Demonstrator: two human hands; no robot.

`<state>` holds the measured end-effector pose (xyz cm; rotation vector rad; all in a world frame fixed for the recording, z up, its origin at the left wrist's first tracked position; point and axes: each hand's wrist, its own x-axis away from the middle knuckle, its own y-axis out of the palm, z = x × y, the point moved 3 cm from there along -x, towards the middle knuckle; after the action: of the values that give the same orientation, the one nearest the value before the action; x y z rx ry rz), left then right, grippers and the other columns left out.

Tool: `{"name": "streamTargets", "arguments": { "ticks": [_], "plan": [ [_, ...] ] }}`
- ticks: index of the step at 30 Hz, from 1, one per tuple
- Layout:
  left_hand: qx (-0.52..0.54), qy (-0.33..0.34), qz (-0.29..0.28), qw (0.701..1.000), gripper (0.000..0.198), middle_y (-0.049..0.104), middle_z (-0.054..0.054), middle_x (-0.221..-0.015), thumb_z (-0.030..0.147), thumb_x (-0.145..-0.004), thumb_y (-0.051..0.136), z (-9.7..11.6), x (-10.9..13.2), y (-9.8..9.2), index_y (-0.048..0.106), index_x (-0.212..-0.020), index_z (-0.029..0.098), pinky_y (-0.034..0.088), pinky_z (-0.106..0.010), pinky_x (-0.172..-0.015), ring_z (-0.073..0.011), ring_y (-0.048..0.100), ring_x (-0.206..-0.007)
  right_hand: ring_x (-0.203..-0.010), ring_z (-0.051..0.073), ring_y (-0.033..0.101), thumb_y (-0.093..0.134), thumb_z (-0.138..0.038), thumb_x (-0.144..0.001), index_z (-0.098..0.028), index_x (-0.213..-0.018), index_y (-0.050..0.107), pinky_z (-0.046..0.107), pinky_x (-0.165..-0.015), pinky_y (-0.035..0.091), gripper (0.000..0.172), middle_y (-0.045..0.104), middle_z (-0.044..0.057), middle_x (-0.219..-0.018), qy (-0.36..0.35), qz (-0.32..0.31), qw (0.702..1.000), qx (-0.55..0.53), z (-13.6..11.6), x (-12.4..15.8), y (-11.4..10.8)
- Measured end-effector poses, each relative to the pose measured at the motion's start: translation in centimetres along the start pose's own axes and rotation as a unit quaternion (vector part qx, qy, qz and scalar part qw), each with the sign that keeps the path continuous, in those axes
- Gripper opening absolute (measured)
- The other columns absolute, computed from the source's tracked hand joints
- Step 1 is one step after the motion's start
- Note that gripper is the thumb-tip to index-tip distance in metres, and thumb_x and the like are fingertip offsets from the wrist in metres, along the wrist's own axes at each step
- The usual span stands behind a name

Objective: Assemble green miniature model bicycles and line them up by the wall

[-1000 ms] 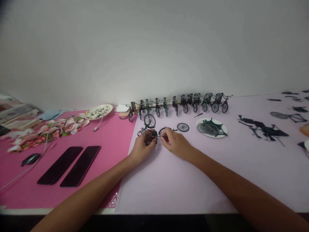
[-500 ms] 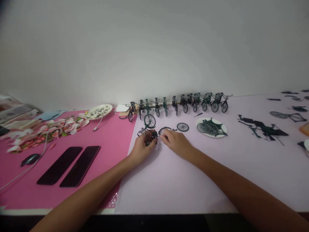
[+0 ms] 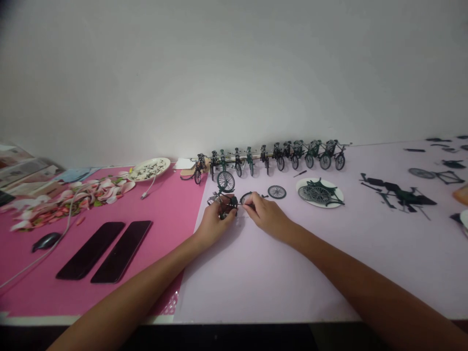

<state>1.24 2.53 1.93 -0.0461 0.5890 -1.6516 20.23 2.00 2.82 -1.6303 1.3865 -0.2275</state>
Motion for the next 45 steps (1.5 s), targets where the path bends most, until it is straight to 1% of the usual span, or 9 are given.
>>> {"name": "streamTargets", "arguments": {
  "ticks": [8, 12, 17, 26, 32, 34, 37, 41, 45],
  "plan": [
    [0.004, 0.018, 0.007, 1.000, 0.043, 0.075, -0.010, -0.108, 0.022, -0.090, 0.064, 0.3, 0.1, 0.0, 0.063, -0.132, 0.014, 0.053, -0.032, -0.089, -0.0210, 0.071, -0.096, -0.072, 0.021, 0.070, 0.047, -0.037, -0.104, -0.024, -0.097, 0.051, 0.030, -0.064, 0.047, 0.015, 0.072, 0.005, -0.091, 0.003, -0.003, 1.000, 0.010, 0.2, 0.0, 0.0],
    [-0.005, 0.013, 0.007, 1.000, 0.041, 0.076, -0.010, -0.108, 0.022, -0.090, 0.065, 0.1, 0.1, 0.1, 0.064, -0.130, 0.015, 0.053, -0.031, -0.086, -0.0210, 0.071, -0.094, -0.073, 0.022, 0.070, 0.049, -0.036, -0.103, -0.024, -0.096, 0.051, 0.030, -0.064, 0.045, 0.014, 0.072, 0.005, -0.089, -0.003, 0.002, 1.000, 0.028, 0.2, 0.0, 0.0],
    [-0.007, 0.011, 0.011, 1.000, 0.040, 0.076, -0.008, -0.104, 0.022, -0.090, 0.065, 0.1, 0.2, 0.2, 0.065, -0.130, 0.016, 0.053, -0.031, -0.087, -0.0210, 0.071, -0.095, -0.064, 0.021, 0.064, 0.047, -0.039, -0.105, -0.025, -0.089, 0.049, 0.029, -0.058, 0.039, 0.021, 0.068, 0.002, -0.078, -0.008, 0.002, 0.999, 0.052, 0.3, -0.1, 0.2],
    [0.033, -0.005, 0.010, 0.999, 0.037, 0.075, -0.009, -0.108, 0.022, -0.088, 0.067, 0.3, 0.0, 0.0, 0.067, -0.125, 0.015, 0.053, -0.028, -0.080, -0.0174, 0.068, -0.086, -0.072, 0.021, 0.059, 0.042, -0.042, -0.106, -0.024, -0.084, 0.054, 0.033, -0.068, 0.042, 0.031, 0.064, 0.004, -0.078, -0.025, 0.034, 0.999, 0.031, -0.3, -0.4, -1.3],
    [0.099, -0.058, 0.010, 0.993, 0.038, 0.075, -0.010, -0.106, 0.018, -0.083, 0.069, 0.0, -0.5, -0.1, 0.069, -0.121, 0.014, 0.052, -0.025, -0.073, -0.0147, 0.066, -0.080, -0.079, 0.023, 0.059, 0.030, -0.040, -0.109, -0.025, -0.080, 0.049, 0.037, -0.076, 0.046, 0.037, 0.060, 0.006, -0.083, 0.031, 0.106, 0.994, 0.010, 2.0, -1.0, -3.0],
    [0.116, -0.073, 0.016, 0.990, 0.036, 0.075, -0.010, -0.106, 0.019, -0.081, 0.070, -0.1, -0.7, -0.3, 0.070, -0.116, 0.014, 0.052, -0.025, -0.070, -0.0150, 0.066, -0.080, -0.084, 0.025, 0.059, 0.035, -0.041, -0.107, -0.026, -0.080, 0.044, 0.039, -0.079, 0.047, 0.032, 0.060, 0.007, -0.085, 0.046, 0.120, 0.991, 0.025, 2.7, -1.2, -3.2],
    [0.129, -0.084, 0.031, 0.988, 0.031, 0.074, -0.009, -0.101, 0.022, -0.080, 0.072, -0.5, -1.0, -0.4, 0.071, -0.110, 0.014, 0.052, -0.024, -0.066, -0.0149, 0.066, -0.078, -0.092, 0.029, 0.058, 0.049, -0.033, -0.099, -0.027, -0.078, 0.036, 0.044, -0.083, 0.047, 0.026, 0.061, 0.008, -0.086, 0.045, 0.112, 0.988, 0.095, 4.0, -1.6, -2.9],
    [0.127, -0.081, 0.041, 0.988, 0.032, 0.074, -0.007, -0.097, 0.027, -0.078, 0.076, -0.7, -1.2, -0.4, 0.072, -0.107, 0.014, 0.050, -0.023, -0.065, -0.0130, 0.063, -0.074, -0.106, 0.036, 0.058, 0.054, -0.024, -0.093, -0.026, -0.080, 0.043, 0.050, -0.085, 0.047, 0.017, 0.065, 0.012, -0.093, 0.016, 0.080, 0.980, 0.181, 6.0, -1.8, -1.9],
    [0.140, -0.080, 0.025, 0.987, 0.029, 0.075, -0.009, -0.100, 0.029, -0.080, 0.076, -0.5, -1.0, -0.2, 0.073, -0.104, 0.014, 0.049, -0.023, -0.061, -0.0124, 0.062, -0.071, -0.104, 0.036, 0.059, 0.059, -0.022, -0.090, -0.026, -0.079, 0.045, 0.050, -0.083, 0.047, 0.018, 0.066, 0.011, -0.089, 0.018, 0.063, 0.977, 0.204, 7.4, -1.7, -1.3]
  ]
}}
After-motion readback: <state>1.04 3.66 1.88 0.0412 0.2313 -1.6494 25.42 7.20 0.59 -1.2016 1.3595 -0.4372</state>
